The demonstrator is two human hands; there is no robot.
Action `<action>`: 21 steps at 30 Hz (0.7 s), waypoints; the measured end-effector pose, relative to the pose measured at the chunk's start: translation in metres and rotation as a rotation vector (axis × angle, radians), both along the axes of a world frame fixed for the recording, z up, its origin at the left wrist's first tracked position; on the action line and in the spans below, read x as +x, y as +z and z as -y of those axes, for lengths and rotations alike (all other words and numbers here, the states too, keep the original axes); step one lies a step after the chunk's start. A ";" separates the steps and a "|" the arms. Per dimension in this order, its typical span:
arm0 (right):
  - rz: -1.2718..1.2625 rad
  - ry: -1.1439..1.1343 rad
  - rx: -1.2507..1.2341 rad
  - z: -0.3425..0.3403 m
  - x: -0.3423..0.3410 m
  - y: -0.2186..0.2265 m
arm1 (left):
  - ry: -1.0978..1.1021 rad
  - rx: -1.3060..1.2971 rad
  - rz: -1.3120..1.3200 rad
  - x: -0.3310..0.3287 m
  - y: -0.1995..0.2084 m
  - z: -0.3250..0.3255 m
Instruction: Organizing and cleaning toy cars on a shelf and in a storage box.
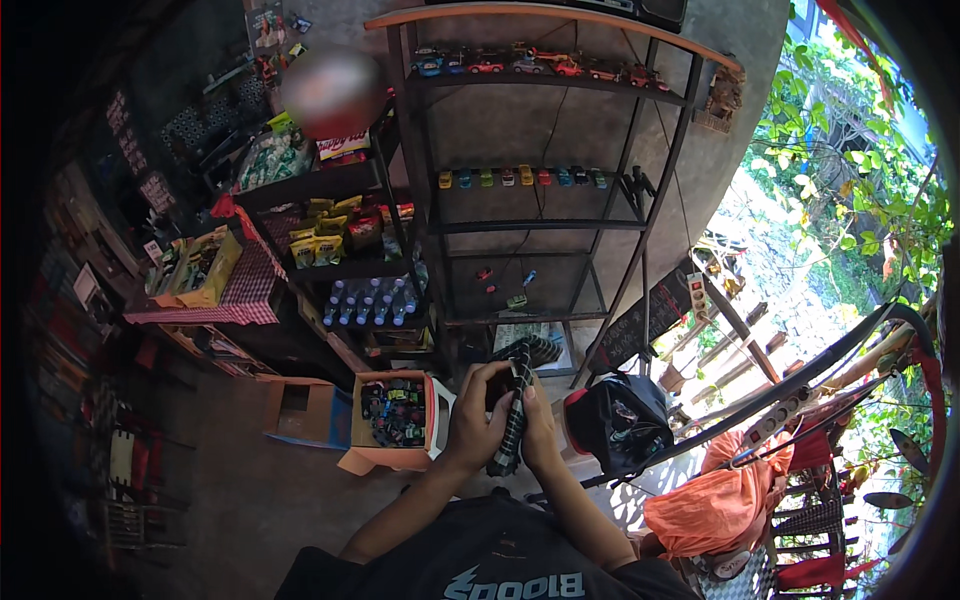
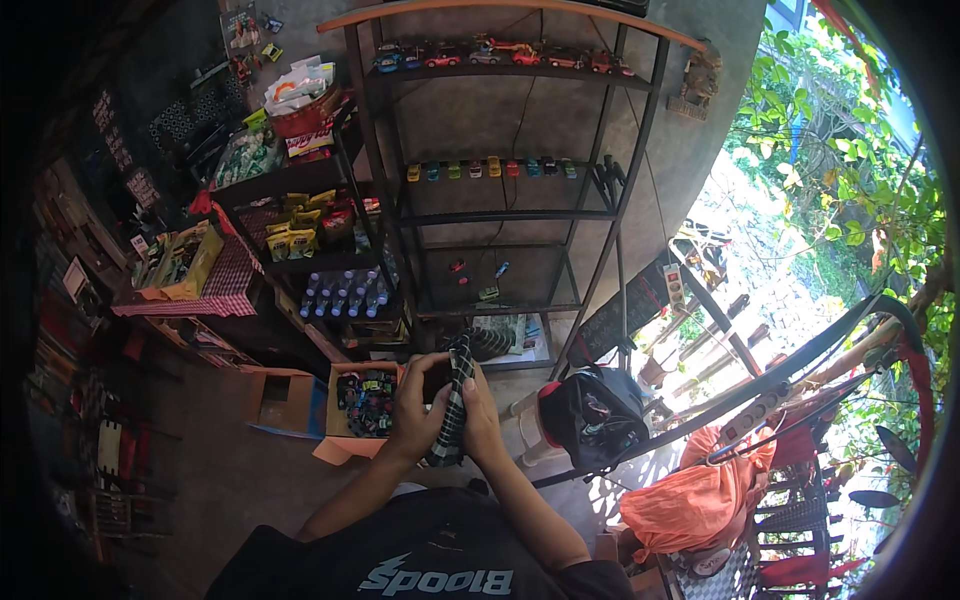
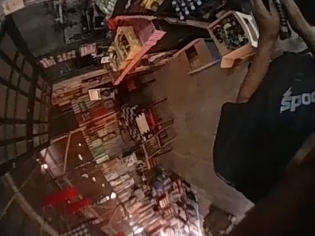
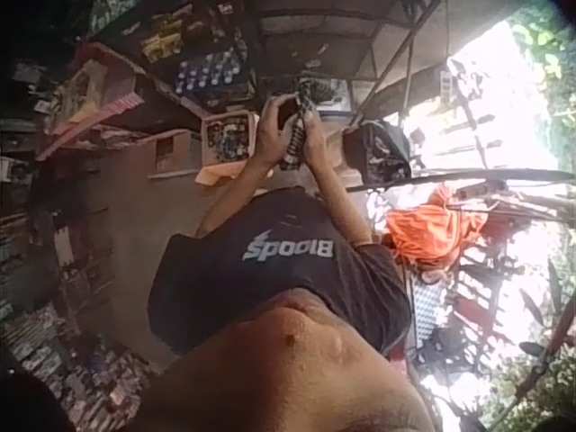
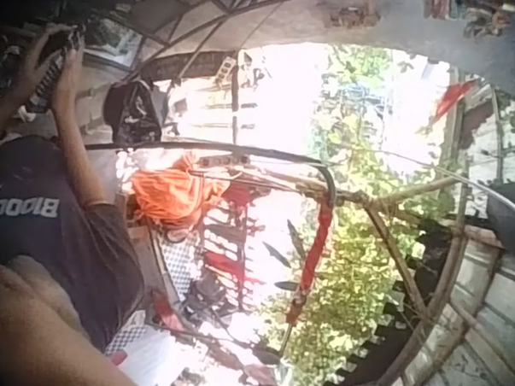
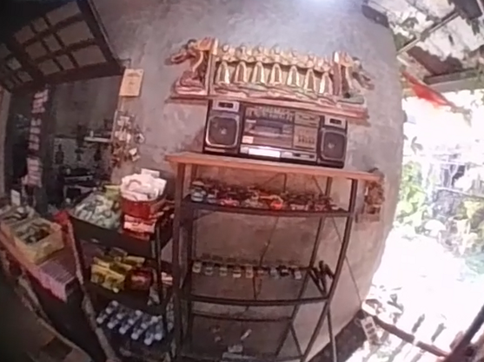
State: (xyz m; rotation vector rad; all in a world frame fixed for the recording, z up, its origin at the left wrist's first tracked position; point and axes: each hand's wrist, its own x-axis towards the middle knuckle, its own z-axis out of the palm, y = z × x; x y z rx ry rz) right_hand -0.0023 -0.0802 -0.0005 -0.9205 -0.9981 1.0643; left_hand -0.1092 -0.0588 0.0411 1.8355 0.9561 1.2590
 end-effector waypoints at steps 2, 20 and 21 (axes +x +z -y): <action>-0.020 -0.022 0.034 0.001 -0.003 0.000 | 0.038 0.038 -0.044 -0.003 0.002 0.006; 0.036 -0.032 0.155 -0.008 -0.006 0.008 | -0.150 -0.380 0.513 -0.004 0.002 -0.001; -0.104 0.027 0.076 -0.008 -0.002 0.006 | -0.168 -0.359 0.398 -0.005 0.004 0.000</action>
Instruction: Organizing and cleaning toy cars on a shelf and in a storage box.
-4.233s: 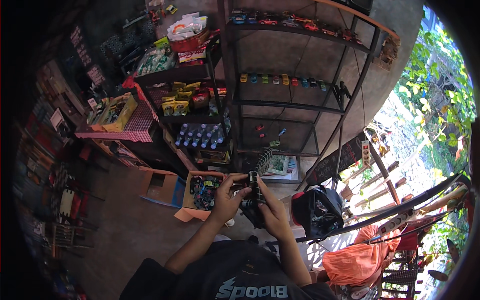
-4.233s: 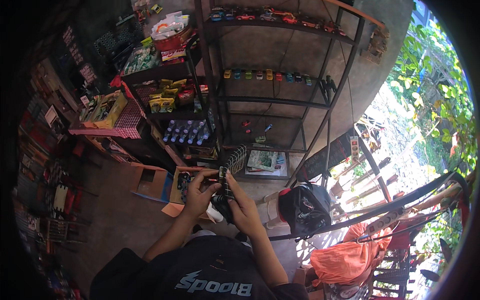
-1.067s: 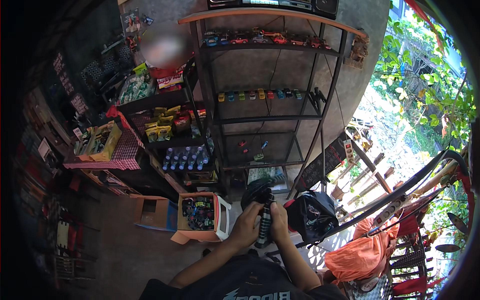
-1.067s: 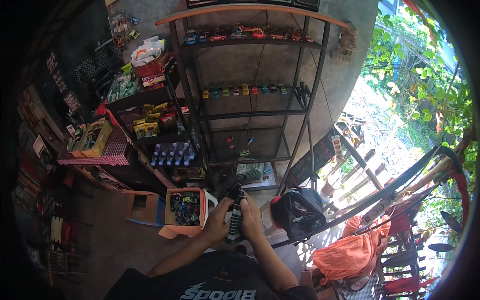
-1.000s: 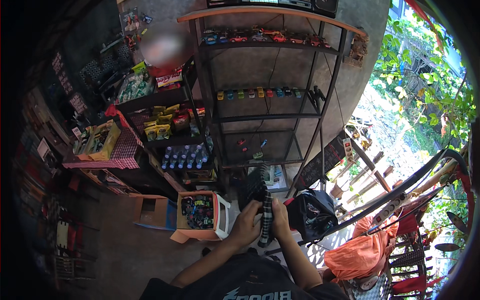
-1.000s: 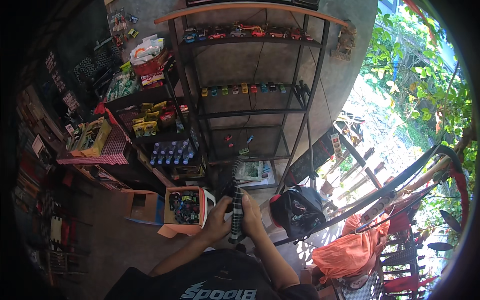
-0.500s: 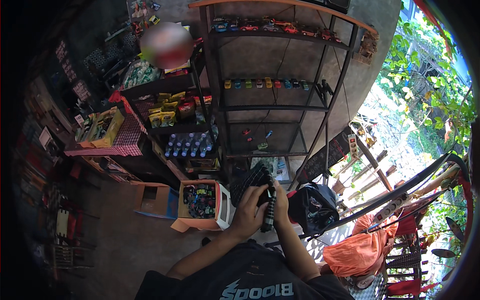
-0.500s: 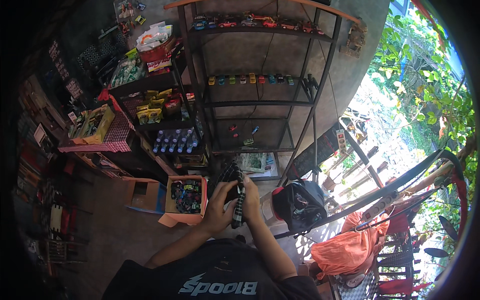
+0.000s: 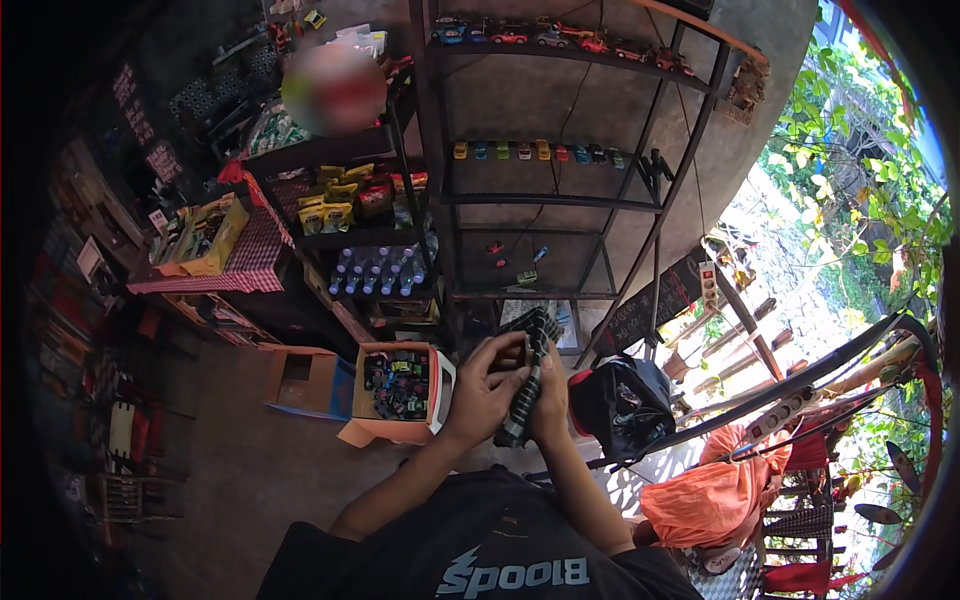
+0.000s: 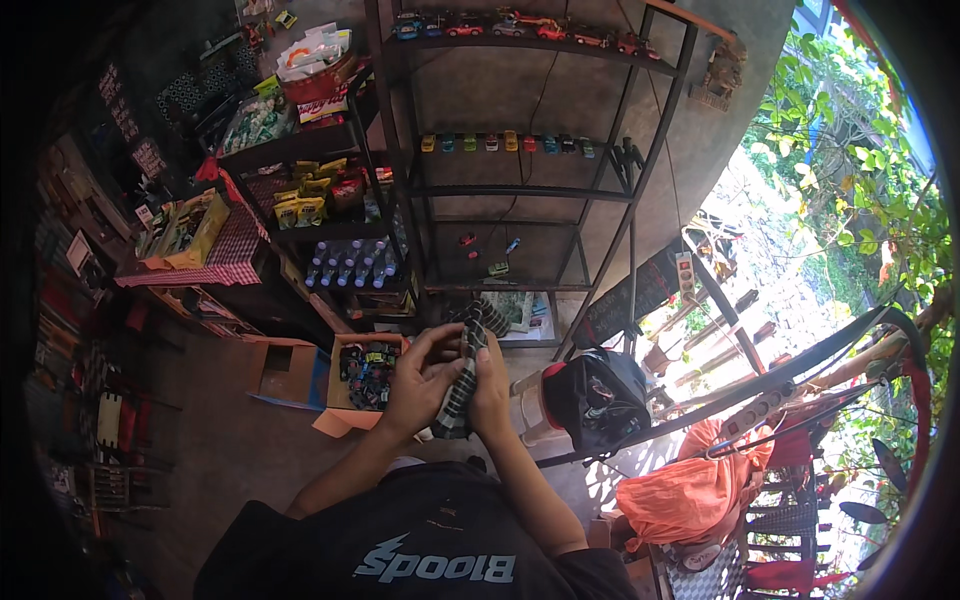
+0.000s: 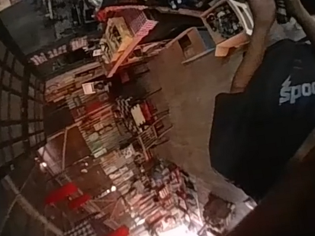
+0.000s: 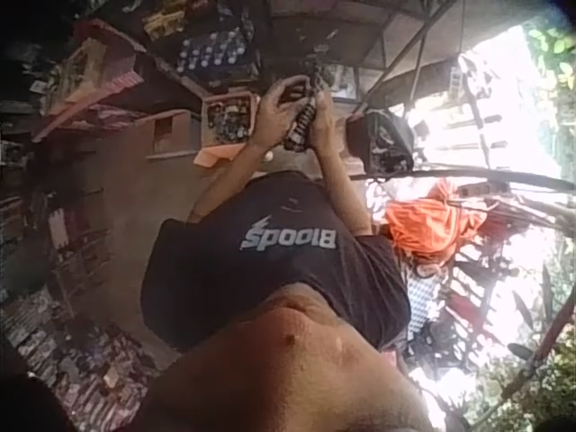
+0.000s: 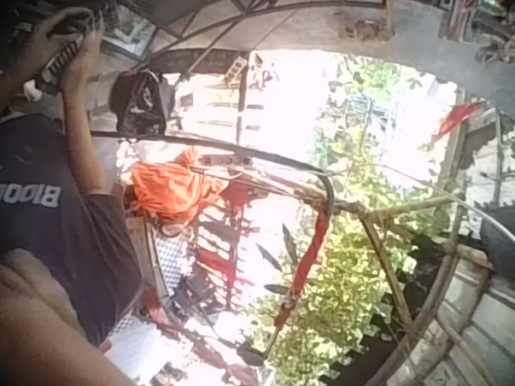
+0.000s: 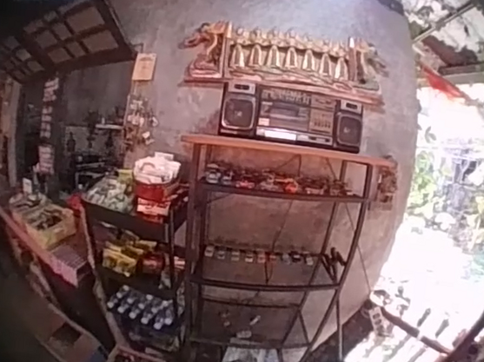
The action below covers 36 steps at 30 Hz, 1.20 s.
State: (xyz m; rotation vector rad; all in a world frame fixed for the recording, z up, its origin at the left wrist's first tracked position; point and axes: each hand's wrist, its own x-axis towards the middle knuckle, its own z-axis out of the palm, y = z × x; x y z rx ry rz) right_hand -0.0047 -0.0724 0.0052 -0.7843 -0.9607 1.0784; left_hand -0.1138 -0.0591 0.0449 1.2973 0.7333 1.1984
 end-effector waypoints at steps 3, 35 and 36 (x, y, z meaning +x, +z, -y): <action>-0.145 0.087 -0.155 -0.001 0.021 -0.028 | -0.077 0.039 -0.149 -0.002 0.009 0.006; 0.669 0.016 -0.078 0.003 0.011 0.026 | -0.070 -0.359 0.126 -0.011 -0.045 0.002; 0.669 0.012 -0.080 0.004 0.010 0.023 | -0.043 -0.383 0.135 -0.010 -0.047 0.002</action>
